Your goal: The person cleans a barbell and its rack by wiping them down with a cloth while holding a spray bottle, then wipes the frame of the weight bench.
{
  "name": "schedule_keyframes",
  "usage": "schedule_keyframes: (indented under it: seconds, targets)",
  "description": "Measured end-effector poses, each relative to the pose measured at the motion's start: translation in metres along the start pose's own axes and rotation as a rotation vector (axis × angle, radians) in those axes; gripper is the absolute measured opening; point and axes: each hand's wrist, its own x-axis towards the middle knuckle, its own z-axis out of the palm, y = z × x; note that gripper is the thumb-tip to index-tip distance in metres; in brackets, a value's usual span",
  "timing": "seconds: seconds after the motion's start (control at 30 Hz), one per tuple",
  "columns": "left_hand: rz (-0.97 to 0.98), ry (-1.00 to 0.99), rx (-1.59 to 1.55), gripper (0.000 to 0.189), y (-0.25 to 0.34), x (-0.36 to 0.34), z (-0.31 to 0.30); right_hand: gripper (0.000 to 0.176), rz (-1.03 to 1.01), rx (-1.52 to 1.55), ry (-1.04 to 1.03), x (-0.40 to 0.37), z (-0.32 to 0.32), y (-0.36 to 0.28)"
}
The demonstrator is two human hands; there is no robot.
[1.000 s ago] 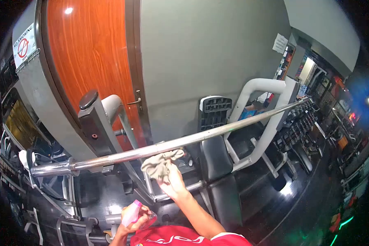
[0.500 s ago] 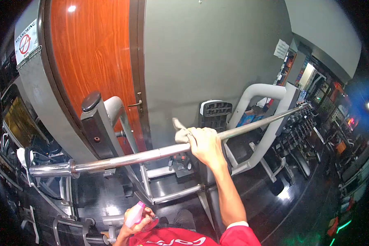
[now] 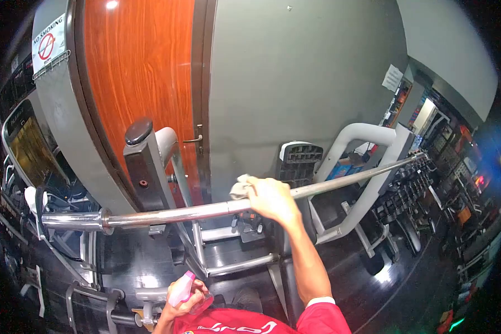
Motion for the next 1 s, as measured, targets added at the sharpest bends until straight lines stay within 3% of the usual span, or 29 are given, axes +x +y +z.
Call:
schedule_keyframes:
  seconds: [0.07, 0.13, 0.27, 0.33, 0.37, 0.4, 0.47, 0.5, 0.63, 0.7, 0.87, 0.93, 1.0]
  targets:
    - [0.032, -0.005, -0.017, 0.025, -0.004, 0.005, 0.002, 0.03, -0.091, 0.01, -0.011, 0.006, 0.011, -0.019]
    - [0.068, -0.012, -0.032, 0.027, -0.002, 0.01, 0.002, 0.029, -0.108, 0.154, -0.167, 0.012, 0.007, -0.036]
    - [0.119, -0.014, 0.028, 0.026, 0.0, 0.019, 0.007, 0.027, -0.199, 0.39, -0.153, 0.009, 0.003, -0.042]
    - [0.137, -0.019, 0.031, 0.026, 0.0, 0.024, 0.01, 0.027, -0.124, 0.885, 0.161, -0.003, 0.007, -0.042]
    - [0.107, -0.015, 0.014, 0.025, 0.0, 0.026, 0.012, 0.029, -0.097, 0.907, 0.174, -0.012, 0.0, -0.046]
    - [0.077, -0.01, -0.002, 0.025, 0.0, 0.027, 0.014, 0.028, -0.117, 0.809, 0.136, -0.017, 0.006, -0.043]
    - [0.072, -0.015, -0.001, 0.025, 0.001, 0.031, 0.016, 0.03, -0.442, 0.274, 0.332, -0.023, 0.031, -0.045]
    - [0.072, -0.019, -0.001, 0.025, 0.002, 0.033, 0.017, 0.035, -0.38, 0.165, 0.357, -0.031, 0.033, -0.054]
    - [0.078, -0.037, -0.007, 0.025, 0.003, 0.036, 0.02, 0.032, -0.412, 0.125, 0.527, -0.044, 0.061, -0.044]
    - [0.104, -0.019, 0.018, 0.025, -0.002, 0.035, 0.019, 0.034, -0.5, 0.276, 0.653, -0.05, 0.075, -0.029]
    - [0.043, 0.048, -0.005, 0.025, -0.005, 0.024, 0.017, 0.032, -0.488, 0.379, 0.667, -0.082, 0.111, -0.011]
    - [0.003, 0.081, -0.062, 0.025, -0.005, 0.019, 0.017, 0.027, -0.165, 0.663, 0.65, -0.092, 0.149, -0.001]
    - [0.015, 0.093, -0.092, 0.025, -0.004, 0.016, 0.016, 0.024, 0.685, 1.493, 0.396, -0.088, 0.172, 0.005]
